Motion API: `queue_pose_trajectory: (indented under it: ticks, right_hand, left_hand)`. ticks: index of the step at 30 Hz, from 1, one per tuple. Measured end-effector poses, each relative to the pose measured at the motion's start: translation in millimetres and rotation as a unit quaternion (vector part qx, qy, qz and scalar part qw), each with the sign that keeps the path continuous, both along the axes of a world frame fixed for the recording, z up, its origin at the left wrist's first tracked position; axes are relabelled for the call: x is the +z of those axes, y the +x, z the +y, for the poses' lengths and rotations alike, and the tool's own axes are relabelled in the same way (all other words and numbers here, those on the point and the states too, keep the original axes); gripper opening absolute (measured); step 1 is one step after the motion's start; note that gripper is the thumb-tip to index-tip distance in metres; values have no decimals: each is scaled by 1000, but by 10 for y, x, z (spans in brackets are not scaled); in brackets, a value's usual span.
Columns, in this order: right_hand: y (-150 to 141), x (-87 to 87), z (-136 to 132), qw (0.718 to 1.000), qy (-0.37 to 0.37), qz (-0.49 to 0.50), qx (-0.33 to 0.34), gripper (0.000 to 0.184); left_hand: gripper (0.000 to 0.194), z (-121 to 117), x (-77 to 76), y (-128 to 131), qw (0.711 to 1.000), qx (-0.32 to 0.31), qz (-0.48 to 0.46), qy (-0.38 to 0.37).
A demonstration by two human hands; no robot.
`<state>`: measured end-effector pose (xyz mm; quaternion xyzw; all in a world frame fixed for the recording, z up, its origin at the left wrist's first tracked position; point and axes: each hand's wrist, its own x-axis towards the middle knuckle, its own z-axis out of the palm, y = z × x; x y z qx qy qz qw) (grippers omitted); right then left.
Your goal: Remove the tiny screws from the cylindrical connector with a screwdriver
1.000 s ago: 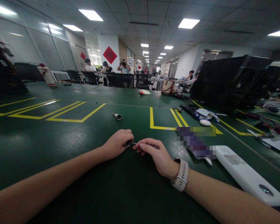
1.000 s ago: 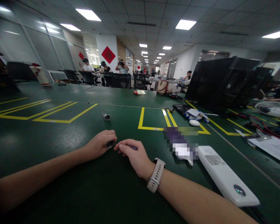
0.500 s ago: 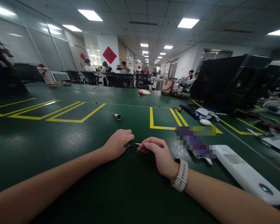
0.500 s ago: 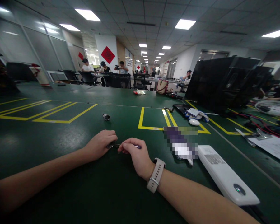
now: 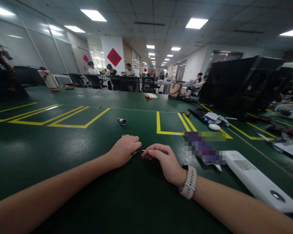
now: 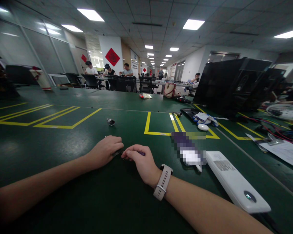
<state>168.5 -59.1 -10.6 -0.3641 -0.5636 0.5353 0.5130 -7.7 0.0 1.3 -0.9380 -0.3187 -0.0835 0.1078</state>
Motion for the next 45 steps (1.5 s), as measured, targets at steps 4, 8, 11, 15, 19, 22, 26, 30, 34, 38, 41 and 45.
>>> queue_pose_trajectory:
  ticks: [4, 8, 11, 15, 19, 22, 26, 30, 34, 38, 41, 45]
  right_hand:
    - [3, 0, -3, 1000, 8, -11, -12, 17]
    - [11, -1, -3, 999, 19, -29, -17, 18]
    - [13, 2, -4, 999, 18, -35, -18, 19]
    - [12, -15, 3, 999, 15, -27, -33, 18]
    - [14, -54, 23, 997, 16, -1, -80, 17]
    - [17, -68, 38, 993, 12, 8, -114, 15]
    - [19, -55, 41, 991, -19, 14, -130, 13]
    - [18, -48, 39, 991, -29, 16, -133, 13]
    - [13, -48, 40, 989, -31, 18, -143, 12]
    - [1, -35, 36, 987, -28, 23, -153, 12]
    - [-10, -35, 43, 985, -19, 29, -168, 11]
    - [-18, -53, 72, 980, -4, 42, -195, 10]
  left_hand:
    - [20, -30, 30, 27, 999, -13, 29, 24]
    - [18, -61, 57, 52, 998, -20, 46, 42]
    - [19, -62, 53, 52, 1000, -4, 24, 17]
    - [14, -18, 14, 20, 993, 77, -66, -53]
    - [5, 74, -47, -35, 979, 143, -123, -71]
    - [9, 150, -92, -77, 961, 206, -167, -72]
    - [19, 207, -114, -106, 946, 250, -189, -90]
    - [18, 210, -94, -98, 951, 230, -177, -106]
    - [21, 178, -61, -68, 964, 190, -159, -99]
    - [29, 48, -14, -12, 980, 125, -127, -87]
    - [36, -98, 29, 51, 995, 67, -56, -49]
    - [49, -235, 67, 144, 999, 39, -1, -29]
